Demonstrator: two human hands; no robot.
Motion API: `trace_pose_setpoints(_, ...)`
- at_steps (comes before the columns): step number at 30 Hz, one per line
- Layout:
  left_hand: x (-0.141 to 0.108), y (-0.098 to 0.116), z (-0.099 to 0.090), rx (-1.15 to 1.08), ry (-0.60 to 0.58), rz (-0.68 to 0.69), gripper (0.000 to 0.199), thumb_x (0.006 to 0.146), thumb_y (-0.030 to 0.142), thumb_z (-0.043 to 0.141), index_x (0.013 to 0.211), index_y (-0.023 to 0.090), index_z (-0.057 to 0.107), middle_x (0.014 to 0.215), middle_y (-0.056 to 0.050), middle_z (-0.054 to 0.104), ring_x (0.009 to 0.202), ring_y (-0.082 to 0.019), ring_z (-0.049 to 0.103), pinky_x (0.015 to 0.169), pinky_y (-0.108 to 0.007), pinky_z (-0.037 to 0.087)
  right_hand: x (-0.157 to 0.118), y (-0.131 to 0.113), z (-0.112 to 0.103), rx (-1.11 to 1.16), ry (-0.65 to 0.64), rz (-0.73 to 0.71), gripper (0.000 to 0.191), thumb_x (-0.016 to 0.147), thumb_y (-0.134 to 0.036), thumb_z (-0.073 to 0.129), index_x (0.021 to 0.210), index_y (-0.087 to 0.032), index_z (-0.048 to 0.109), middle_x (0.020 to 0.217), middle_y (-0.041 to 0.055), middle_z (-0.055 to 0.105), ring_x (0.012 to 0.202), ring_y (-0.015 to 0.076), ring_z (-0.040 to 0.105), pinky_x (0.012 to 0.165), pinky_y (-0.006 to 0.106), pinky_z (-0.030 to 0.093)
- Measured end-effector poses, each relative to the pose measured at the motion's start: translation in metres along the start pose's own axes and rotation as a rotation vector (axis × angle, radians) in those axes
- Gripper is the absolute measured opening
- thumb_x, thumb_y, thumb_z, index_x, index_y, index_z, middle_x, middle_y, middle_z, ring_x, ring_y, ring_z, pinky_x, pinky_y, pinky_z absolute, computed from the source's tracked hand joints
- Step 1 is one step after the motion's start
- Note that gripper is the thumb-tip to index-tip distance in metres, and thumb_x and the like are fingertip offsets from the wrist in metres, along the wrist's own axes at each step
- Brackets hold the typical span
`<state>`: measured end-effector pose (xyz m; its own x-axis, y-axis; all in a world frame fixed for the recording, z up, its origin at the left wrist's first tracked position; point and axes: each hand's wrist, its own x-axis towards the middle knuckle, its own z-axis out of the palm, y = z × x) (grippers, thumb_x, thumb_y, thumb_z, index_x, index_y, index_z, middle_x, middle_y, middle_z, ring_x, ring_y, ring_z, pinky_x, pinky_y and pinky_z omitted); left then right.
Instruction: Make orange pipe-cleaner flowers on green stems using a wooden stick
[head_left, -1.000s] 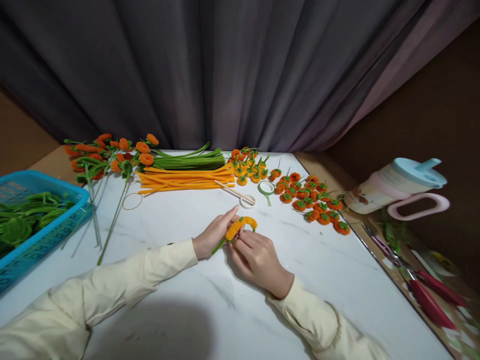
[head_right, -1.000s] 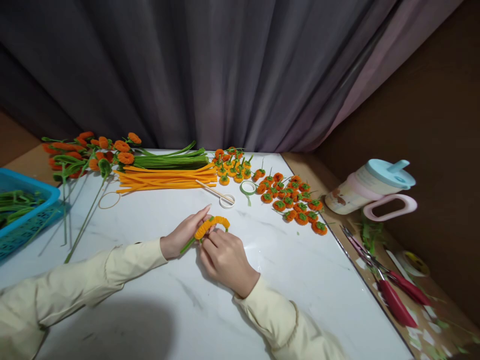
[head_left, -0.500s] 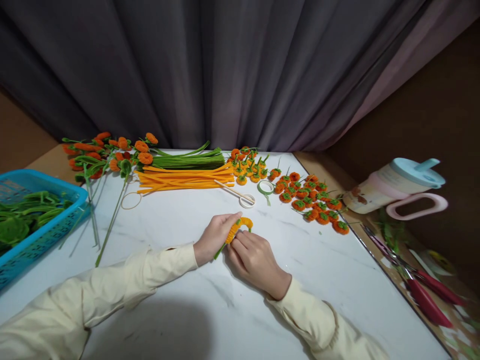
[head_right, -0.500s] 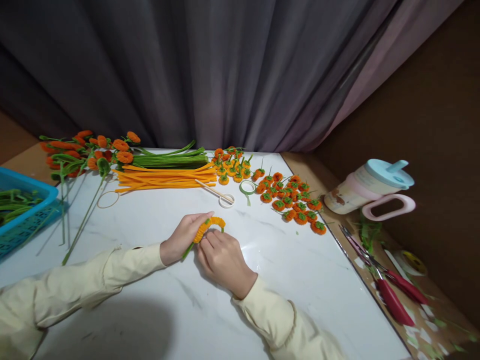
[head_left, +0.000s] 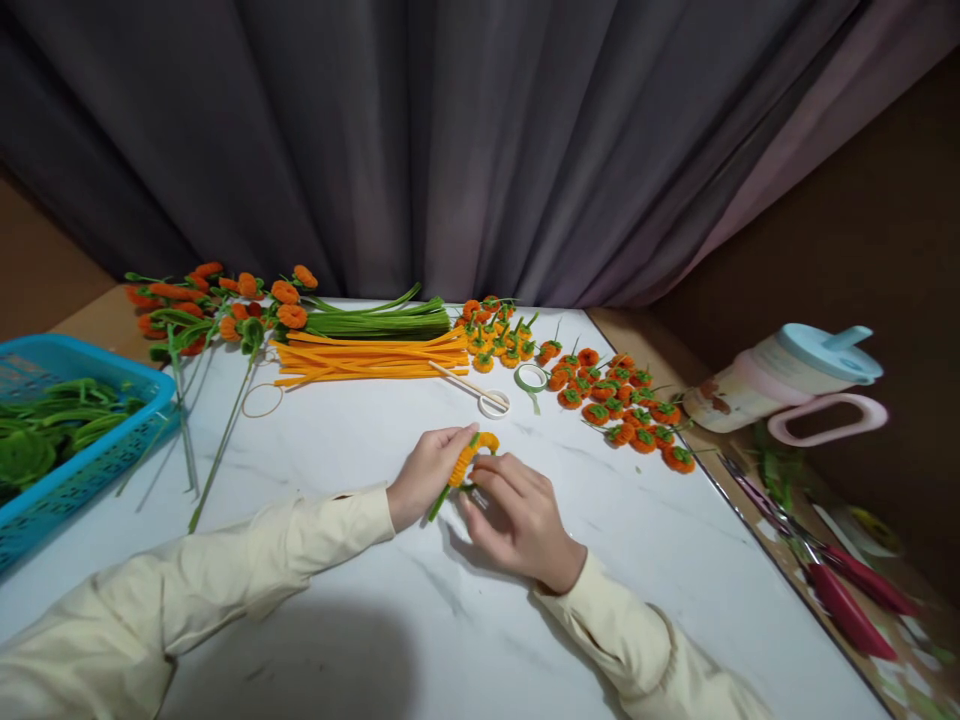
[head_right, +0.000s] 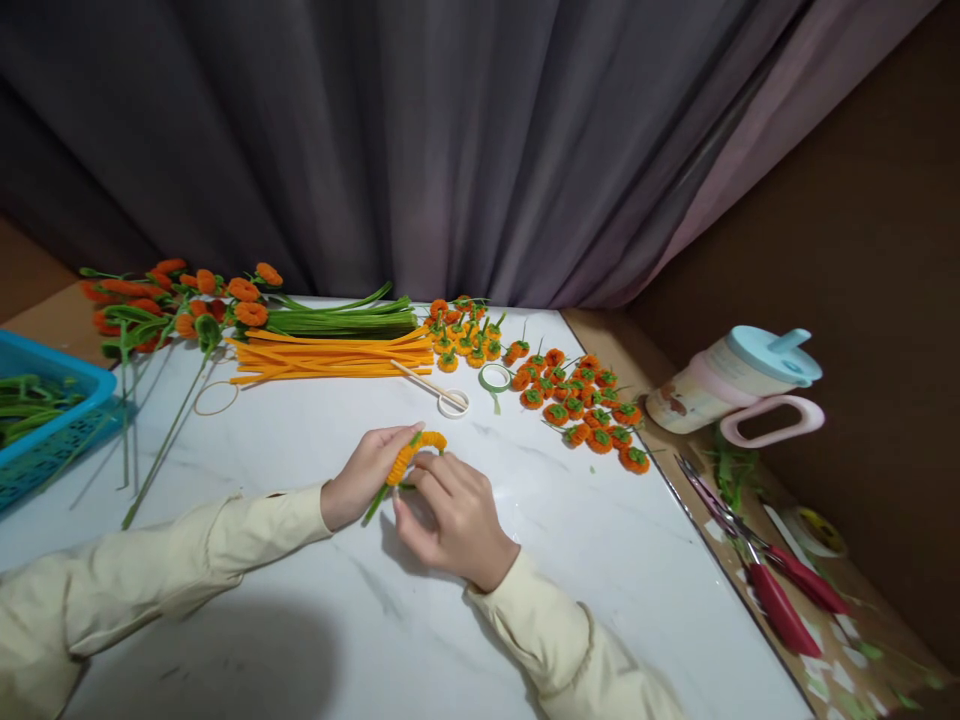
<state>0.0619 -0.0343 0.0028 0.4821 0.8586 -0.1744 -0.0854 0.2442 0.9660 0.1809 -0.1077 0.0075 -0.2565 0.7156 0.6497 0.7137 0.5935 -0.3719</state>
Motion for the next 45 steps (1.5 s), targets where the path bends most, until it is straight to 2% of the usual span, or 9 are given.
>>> trace_pose_setpoints(3,0.002,0.000,-0.002,-0.010,-0.037,-0.040,0.044,0.072,0.055,0.060,0.069,0.011,0.057,0.060,0.001,0.049,0.058,-0.010,0.043,0.054,-0.022,0.034,0.001,0.003,-0.008,-0.021,0.137,0.029,0.024,0.082,-0.011,0.055,0.105,-0.017,0.055,0.100,0.0126,0.062,0.082,0.0222,0.057,0.068,0.036,0.047)
trace_pose_setpoints(8,0.006,0.003,-0.005,0.017,-0.175,-0.101,0.039,0.068,0.050,0.062,0.062,0.013,0.056,0.057,0.002,0.048,0.057,-0.011,0.044,0.054,-0.022,0.033,0.001,0.014,-0.009,-0.064,0.066,0.005,0.034,0.085,-0.007,0.052,0.117,-0.020,0.050,0.105,0.0125,0.060,0.092,0.0250,0.054,0.074,0.041,0.047)
trace_pose_setpoints(18,0.006,0.012,-0.013,0.242,-0.376,-0.036,0.033,0.081,0.044,0.045,0.064,0.016,0.047,0.065,0.002,0.047,0.065,-0.012,0.042,0.063,-0.024,0.034,0.000,0.016,-0.001,-0.056,0.040,0.056,0.015,0.089,-0.007,0.049,0.098,-0.018,0.052,0.089,0.0091,0.059,0.079,0.0214,0.051,0.066,0.035,0.043)
trace_pose_setpoints(20,0.005,0.014,-0.013,0.263,-0.408,-0.038,0.030,0.081,0.040,0.044,0.063,0.016,0.044,0.064,0.003,0.045,0.063,-0.011,0.041,0.060,-0.023,0.034,0.000,0.016,-0.001,-0.054,0.037,0.067,0.012,0.089,-0.008,0.049,0.096,-0.018,0.052,0.087,0.0086,0.059,0.078,0.0211,0.050,0.066,0.035,0.042)
trace_pose_setpoints(23,0.004,0.017,-0.013,0.290,-0.413,-0.136,0.030,0.080,0.041,0.044,0.063,0.017,0.043,0.058,0.004,0.044,0.054,-0.010,0.040,0.050,-0.023,0.030,0.000,0.016,-0.001,-0.075,0.032,0.078,0.008,0.090,-0.011,0.050,0.094,-0.018,0.052,0.084,0.0077,0.058,0.075,0.0204,0.049,0.065,0.034,0.041)
trace_pose_setpoints(25,0.003,0.018,-0.013,0.286,-0.413,-0.184,0.032,0.081,0.045,0.043,0.064,0.017,0.043,0.054,0.005,0.044,0.048,-0.009,0.038,0.046,-0.022,0.028,0.001,0.017,0.000,-0.087,0.026,0.087,0.006,0.091,-0.012,0.049,0.092,-0.017,0.051,0.082,0.0074,0.057,0.074,0.0201,0.048,0.064,0.033,0.040)
trace_pose_setpoints(33,0.001,0.013,-0.013,0.177,-0.426,-0.165,0.040,0.079,0.055,0.048,0.067,0.018,0.041,0.050,0.008,0.041,0.040,-0.006,0.037,0.041,-0.021,0.029,0.001,0.019,-0.003,-0.091,0.016,0.118,0.007,0.092,-0.015,0.047,0.086,-0.019,0.048,0.081,0.0058,0.055,0.072,0.0192,0.047,0.064,0.032,0.038)
trace_pose_setpoints(40,0.000,0.021,-0.012,0.174,-0.617,-0.185,0.050,0.084,0.064,0.035,0.065,0.018,0.042,0.045,0.004,0.044,0.039,-0.008,0.040,0.041,-0.022,0.034,0.004,0.015,-0.006,-0.016,0.045,0.114,0.008,0.092,-0.015,0.048,0.085,-0.020,0.048,0.077,0.0036,0.055,0.071,0.0183,0.049,0.064,0.031,0.038)
trace_pose_setpoints(45,-0.004,0.018,-0.010,0.117,-0.561,-0.226,0.045,0.080,0.062,0.045,0.067,0.020,0.037,0.044,0.009,0.033,0.037,-0.007,0.033,0.039,-0.020,0.029,0.002,0.013,-0.004,-0.007,0.074,0.102,0.008,0.092,-0.015,0.050,0.085,-0.020,0.048,0.076,0.0031,0.055,0.070,0.0178,0.049,0.064,0.031,0.038)
